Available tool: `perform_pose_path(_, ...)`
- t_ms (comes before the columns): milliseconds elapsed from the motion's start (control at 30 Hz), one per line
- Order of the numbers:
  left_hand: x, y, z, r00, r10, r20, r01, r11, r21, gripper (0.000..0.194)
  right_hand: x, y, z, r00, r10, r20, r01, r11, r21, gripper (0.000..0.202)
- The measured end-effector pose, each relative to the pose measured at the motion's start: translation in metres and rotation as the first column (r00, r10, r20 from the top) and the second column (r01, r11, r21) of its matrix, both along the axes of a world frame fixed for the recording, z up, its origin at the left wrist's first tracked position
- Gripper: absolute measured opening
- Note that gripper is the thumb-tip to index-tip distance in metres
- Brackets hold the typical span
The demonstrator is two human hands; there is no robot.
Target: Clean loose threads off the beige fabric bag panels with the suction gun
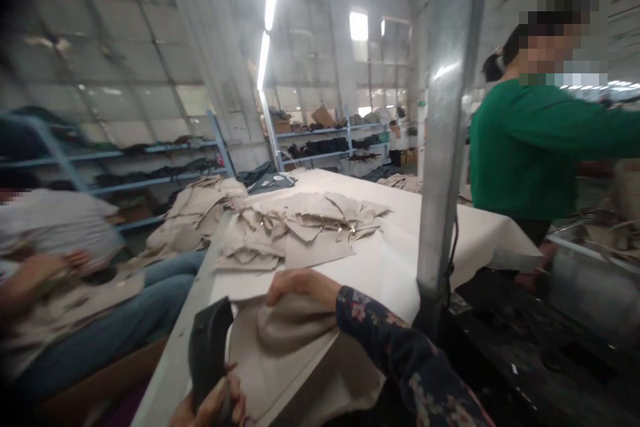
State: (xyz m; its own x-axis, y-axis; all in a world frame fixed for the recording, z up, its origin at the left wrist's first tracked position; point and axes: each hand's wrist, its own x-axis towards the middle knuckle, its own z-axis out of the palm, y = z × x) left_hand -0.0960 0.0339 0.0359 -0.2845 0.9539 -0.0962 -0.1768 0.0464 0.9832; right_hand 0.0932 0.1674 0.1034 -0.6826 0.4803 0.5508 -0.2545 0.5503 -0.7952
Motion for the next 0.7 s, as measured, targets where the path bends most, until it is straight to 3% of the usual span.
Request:
perform_pose_path(67,-0.002,-0.017,-0.006,0.999,0.040,0.025,-0.039,0.999,-0.021,0.035,0.000,0.004,-0.005,1.000,0.011,-0.010,-0.011,0.999,-0.034,0.044)
perform_pose_path(167,0.002,-0.027,-0.007,0.997,0.045,0.070,-0.049,0.997,0.060,0.039,-0.003,0.018,-0.016,0.998,-0.026,0.063,0.029,0.999,-0.034,0.026)
perform_pose_path(300,0.010,-0.031,-0.004,0.999,-0.034,0.027,0.031,0.996,0.089,0.039,-0.007,0.028,-0.026,0.990,0.010,0.142,-0.016,0.999,0.046,0.020)
perform_pose_path(433,0.011,-0.032,-0.005,0.983,-0.181,-0.042,0.183,0.981,0.059,0.040,-0.010,0.025,-0.025,0.979,0.049,0.196,-0.073,0.990,0.119,0.020)
perform_pose_path(700,0.011,-0.028,-0.001,0.994,-0.107,-0.030,0.109,0.990,0.091,0.035,0.002,-0.002,-0.014,0.977,0.032,0.212,-0.071,0.981,0.181,0.027)
